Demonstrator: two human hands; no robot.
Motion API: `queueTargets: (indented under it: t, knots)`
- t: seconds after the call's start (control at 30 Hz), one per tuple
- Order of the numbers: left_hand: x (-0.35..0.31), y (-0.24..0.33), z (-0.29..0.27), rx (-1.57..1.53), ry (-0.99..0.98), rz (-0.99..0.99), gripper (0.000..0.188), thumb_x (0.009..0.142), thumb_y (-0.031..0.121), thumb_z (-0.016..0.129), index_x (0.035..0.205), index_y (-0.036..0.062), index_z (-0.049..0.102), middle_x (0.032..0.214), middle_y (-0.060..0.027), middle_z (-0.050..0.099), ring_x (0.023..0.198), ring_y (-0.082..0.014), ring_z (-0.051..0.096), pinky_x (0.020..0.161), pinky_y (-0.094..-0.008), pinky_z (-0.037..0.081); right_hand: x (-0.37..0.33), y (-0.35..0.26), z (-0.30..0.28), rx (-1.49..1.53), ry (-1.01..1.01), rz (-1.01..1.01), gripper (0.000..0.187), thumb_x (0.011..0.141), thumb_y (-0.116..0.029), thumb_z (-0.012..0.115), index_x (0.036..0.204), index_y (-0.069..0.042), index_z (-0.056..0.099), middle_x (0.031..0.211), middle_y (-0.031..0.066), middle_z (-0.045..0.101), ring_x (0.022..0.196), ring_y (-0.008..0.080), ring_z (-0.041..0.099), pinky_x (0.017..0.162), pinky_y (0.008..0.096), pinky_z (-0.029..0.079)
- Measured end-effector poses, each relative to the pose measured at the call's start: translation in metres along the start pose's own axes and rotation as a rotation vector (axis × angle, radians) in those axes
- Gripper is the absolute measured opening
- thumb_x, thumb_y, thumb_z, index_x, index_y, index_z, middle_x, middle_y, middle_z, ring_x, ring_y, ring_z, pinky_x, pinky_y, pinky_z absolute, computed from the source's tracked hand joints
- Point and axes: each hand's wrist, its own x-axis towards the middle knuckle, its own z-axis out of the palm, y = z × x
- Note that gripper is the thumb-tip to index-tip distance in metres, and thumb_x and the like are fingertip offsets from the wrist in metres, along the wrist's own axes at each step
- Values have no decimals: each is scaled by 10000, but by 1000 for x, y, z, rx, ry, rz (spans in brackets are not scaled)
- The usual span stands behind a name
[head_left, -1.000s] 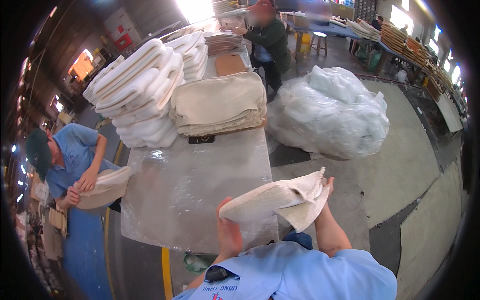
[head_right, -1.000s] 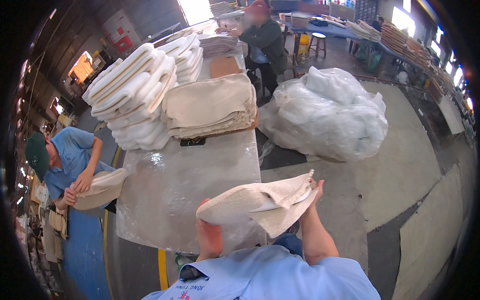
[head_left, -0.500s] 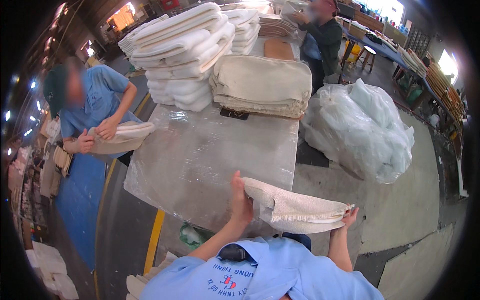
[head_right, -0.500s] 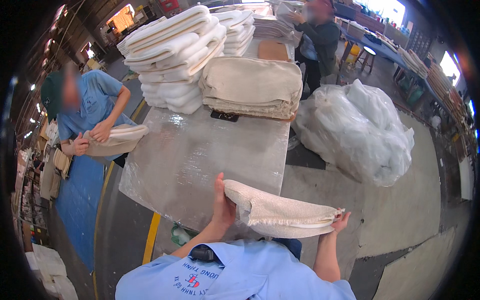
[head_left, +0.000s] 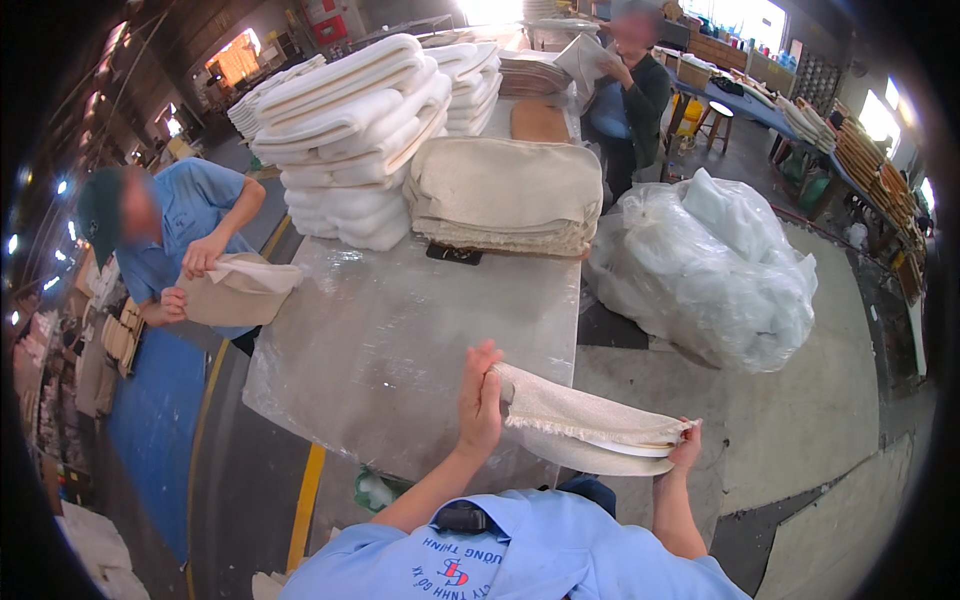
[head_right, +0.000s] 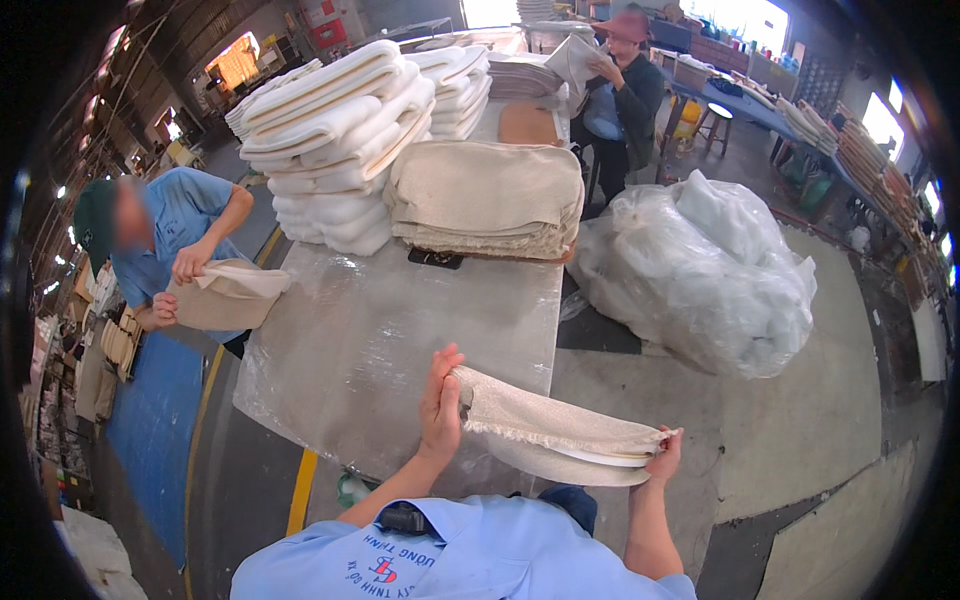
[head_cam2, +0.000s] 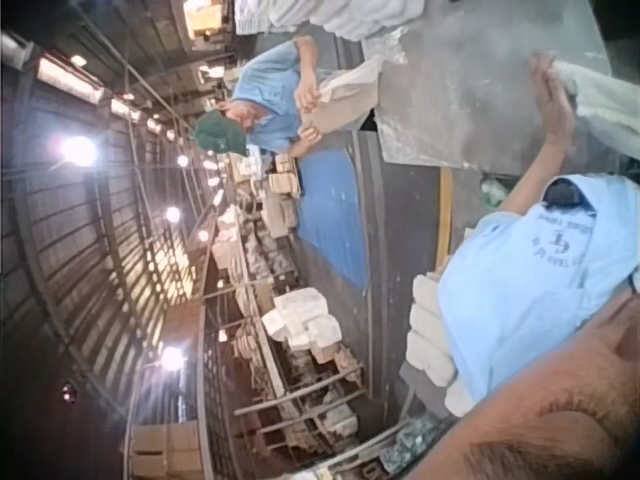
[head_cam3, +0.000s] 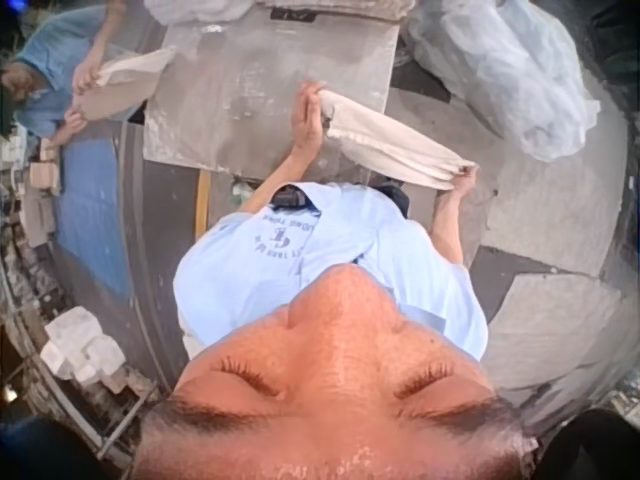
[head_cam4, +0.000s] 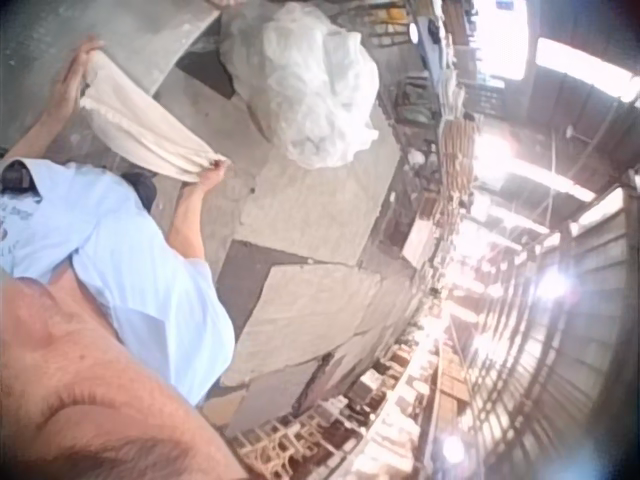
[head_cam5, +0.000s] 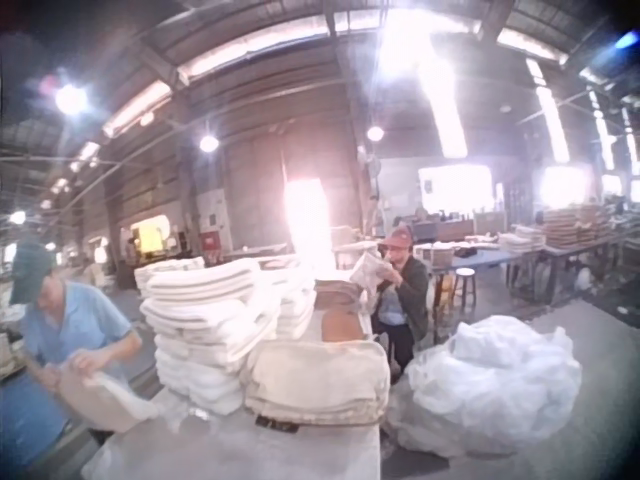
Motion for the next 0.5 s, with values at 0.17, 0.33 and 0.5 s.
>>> queueTargets:
  t: [0.17, 0.33, 0.5]
  knots:
    - [26, -35, -3, -288, 102, -244, 371, 1141, 262, 409, 1374, 24, 571, 1430, -126, 570, 1349, -250, 506, 1162, -374, 363, -45, 0, 38, -86, -136, -29, 369, 1096, -402, 544, 1147, -58, 669, 1106, 38, 686, 1059, 165, 627, 974, 336, 480]
    - [79, -83, -16, -274, 320, -274, 435, 1141, 347, 395, 1324, 15, 607, 1287, -98, 606, 1191, -203, 551, 1073, -363, 418, -108, -13, 81, -324, -500, -186, 515, 1046, -420, 625, 1374, -26, 574, 1301, 47, 630, 1243, 168, 565, 1088, 354, 430]
    - [144, -96, -7, -489, 329, -275, 440, 1126, 361, 428, 1295, 23, 654, 1265, -100, 631, 1158, -192, 573, 1055, -352, 439, -176, 4, 114, -492, -689, -265, 809, 942, -368, 768, 1553, -7, 379, 1413, 100, 524, 1298, 205, 510, 1158, 370, 375]
